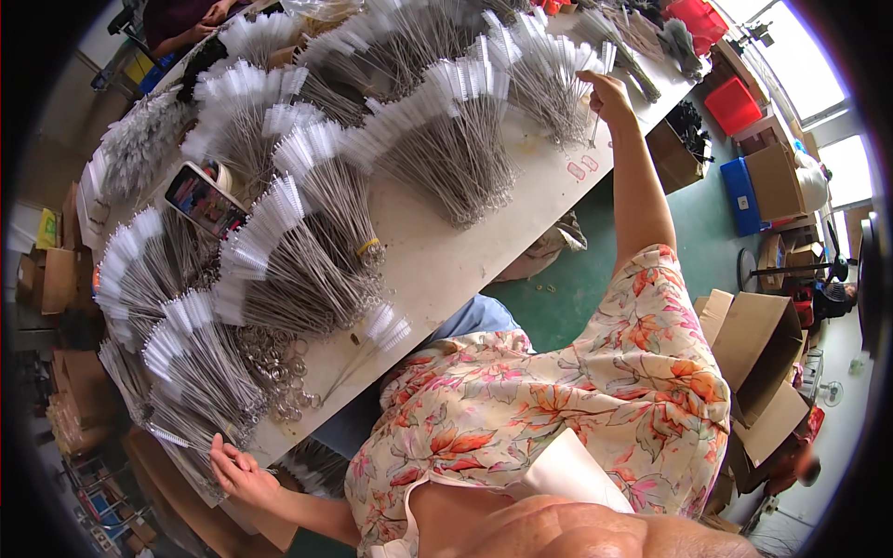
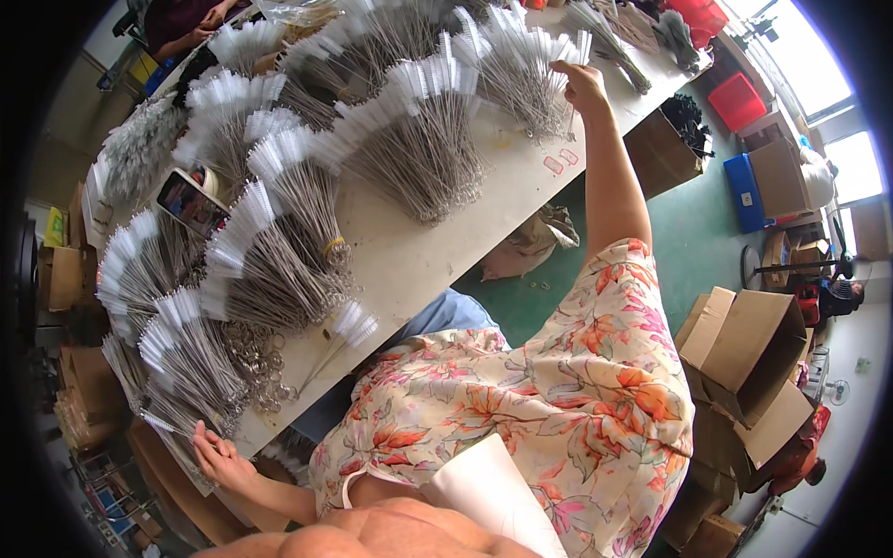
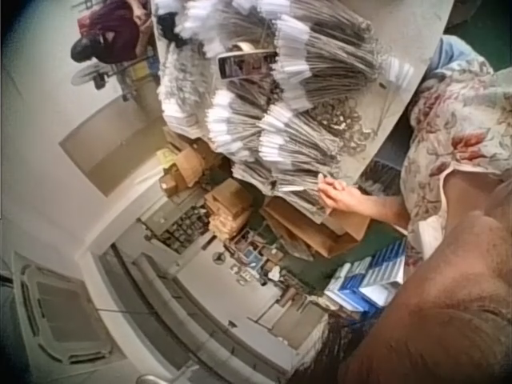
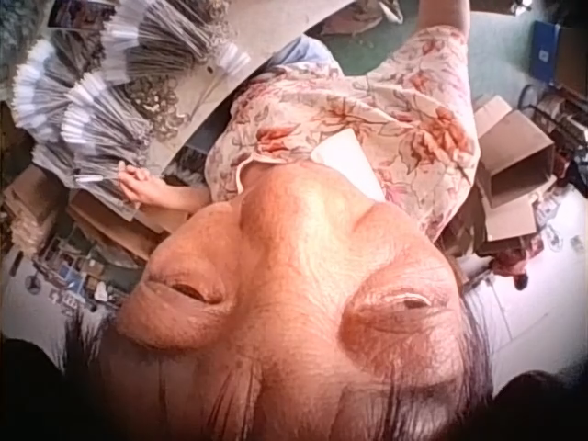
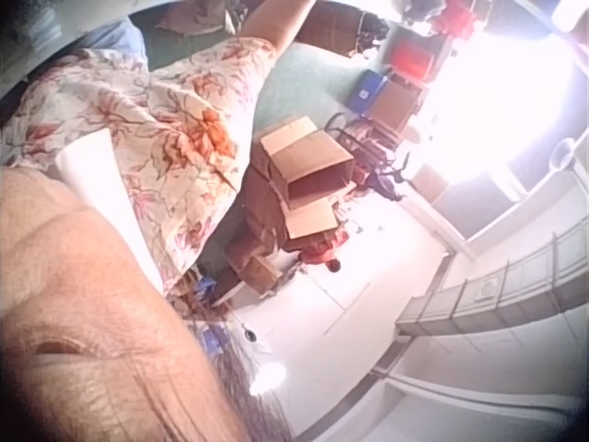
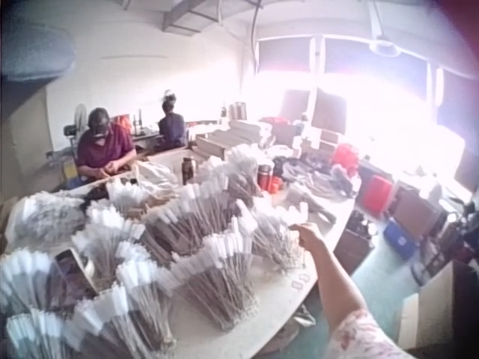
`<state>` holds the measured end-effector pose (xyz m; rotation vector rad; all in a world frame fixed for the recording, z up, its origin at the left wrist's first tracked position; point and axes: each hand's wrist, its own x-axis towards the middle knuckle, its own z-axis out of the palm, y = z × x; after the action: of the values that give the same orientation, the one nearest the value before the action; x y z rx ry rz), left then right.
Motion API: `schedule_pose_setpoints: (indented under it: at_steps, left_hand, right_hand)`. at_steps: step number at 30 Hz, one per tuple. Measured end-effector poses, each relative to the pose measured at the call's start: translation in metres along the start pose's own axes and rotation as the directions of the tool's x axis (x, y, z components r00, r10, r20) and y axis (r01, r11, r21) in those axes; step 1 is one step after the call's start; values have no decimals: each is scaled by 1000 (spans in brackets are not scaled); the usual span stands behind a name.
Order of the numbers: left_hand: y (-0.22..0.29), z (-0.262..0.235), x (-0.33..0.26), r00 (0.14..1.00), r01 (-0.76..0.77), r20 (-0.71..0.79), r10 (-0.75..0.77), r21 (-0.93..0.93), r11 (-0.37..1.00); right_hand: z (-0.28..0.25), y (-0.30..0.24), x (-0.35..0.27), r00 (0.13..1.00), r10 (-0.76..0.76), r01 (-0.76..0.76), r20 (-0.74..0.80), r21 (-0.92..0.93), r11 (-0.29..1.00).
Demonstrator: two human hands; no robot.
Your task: The person is seen picking up small ring-like components and attaching them to the ends of bundles of fine, white, brush-like bristles.
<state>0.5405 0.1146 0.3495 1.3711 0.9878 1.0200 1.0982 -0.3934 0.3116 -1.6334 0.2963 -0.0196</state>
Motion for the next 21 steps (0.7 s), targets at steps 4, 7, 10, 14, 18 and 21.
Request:
schedule_pose_setpoints:
  at_steps: [4,7,10,14,18,21]
  left_hand:
    - [-1,2,2,1000,2,26,-2,-14,1000]
    - [-2,6,-1,999,25,40,-22,-78,997]
    - [-17,25,2,987,-23,148,62,-249,968]
    - [1,71,-10,916,46,401,26,-169,984]
    - [24,126,-29,675,212,732,89,-309,927]
    - [34,148,-34,561,194,813,156,-313,930]
  right_hand:
    - [15,-27,-17,963,148,-202,225,239,950]
    - [33,-43,-59,987,-109,90,116,159,983]
    - [60,-49,-103,896,-441,440,-46,-37,897]
    - [128,-72,-198,811,-468,492,351,22,870]
    - [171,-49,-306,537,-199,206,820,102,973]
    - [205,-28,-361,337,-37,183,941,-26,983]
